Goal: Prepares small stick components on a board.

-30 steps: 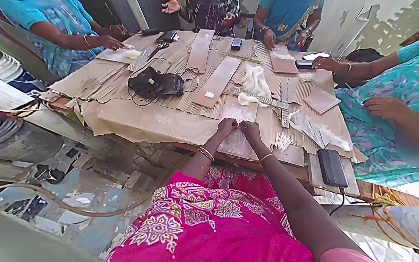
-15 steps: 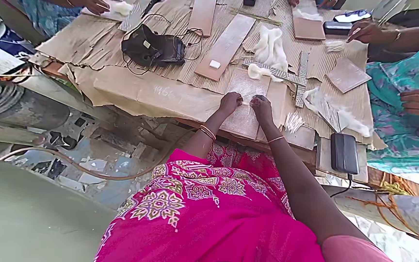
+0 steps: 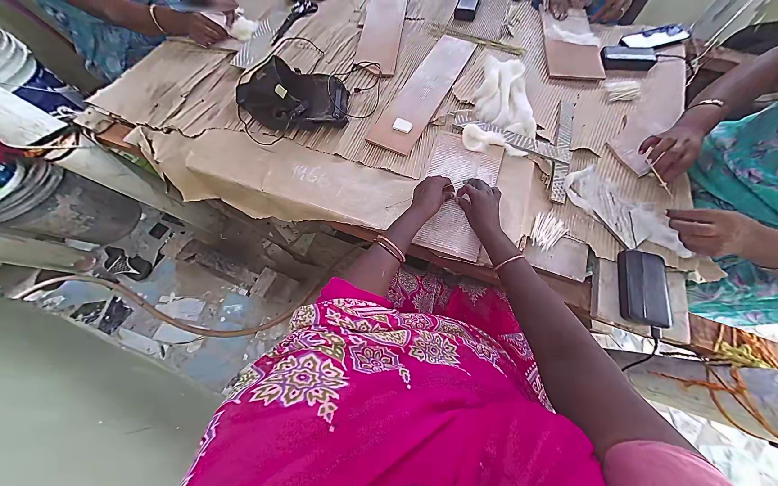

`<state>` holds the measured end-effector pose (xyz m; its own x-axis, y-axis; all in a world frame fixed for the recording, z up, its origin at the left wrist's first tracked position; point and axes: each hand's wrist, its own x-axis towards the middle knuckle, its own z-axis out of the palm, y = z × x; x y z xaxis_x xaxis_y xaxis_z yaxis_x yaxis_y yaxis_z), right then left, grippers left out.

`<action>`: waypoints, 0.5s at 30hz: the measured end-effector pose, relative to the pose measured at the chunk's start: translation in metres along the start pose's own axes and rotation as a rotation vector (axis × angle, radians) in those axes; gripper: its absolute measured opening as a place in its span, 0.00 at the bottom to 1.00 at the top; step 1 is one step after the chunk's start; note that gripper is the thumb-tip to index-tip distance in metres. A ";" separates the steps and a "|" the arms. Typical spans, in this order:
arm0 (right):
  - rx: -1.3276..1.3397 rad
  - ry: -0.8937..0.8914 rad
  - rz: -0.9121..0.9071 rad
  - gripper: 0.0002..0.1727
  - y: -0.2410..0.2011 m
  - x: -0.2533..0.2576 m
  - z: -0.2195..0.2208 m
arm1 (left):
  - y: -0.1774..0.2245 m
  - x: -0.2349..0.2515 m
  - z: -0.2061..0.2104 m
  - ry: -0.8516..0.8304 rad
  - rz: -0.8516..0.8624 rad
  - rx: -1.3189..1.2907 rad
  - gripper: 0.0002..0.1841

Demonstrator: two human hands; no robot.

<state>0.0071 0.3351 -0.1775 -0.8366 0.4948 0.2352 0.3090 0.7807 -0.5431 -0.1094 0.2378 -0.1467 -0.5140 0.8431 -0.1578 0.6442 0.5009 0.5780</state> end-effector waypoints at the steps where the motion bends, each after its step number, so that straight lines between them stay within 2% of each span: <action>1: -0.020 -0.010 0.027 0.09 -0.002 0.001 0.000 | 0.000 0.000 0.000 -0.002 -0.006 0.004 0.14; 4: -0.023 -0.014 0.065 0.09 -0.002 0.003 -0.001 | 0.001 0.000 0.000 0.006 -0.018 0.007 0.13; 15: 0.030 0.006 0.026 0.09 0.009 -0.002 -0.004 | 0.003 -0.001 0.001 0.011 -0.053 0.022 0.14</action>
<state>0.0134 0.3425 -0.1801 -0.8255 0.5174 0.2254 0.3170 0.7555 -0.5733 -0.1065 0.2381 -0.1456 -0.5538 0.8131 -0.1792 0.6278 0.5492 0.5516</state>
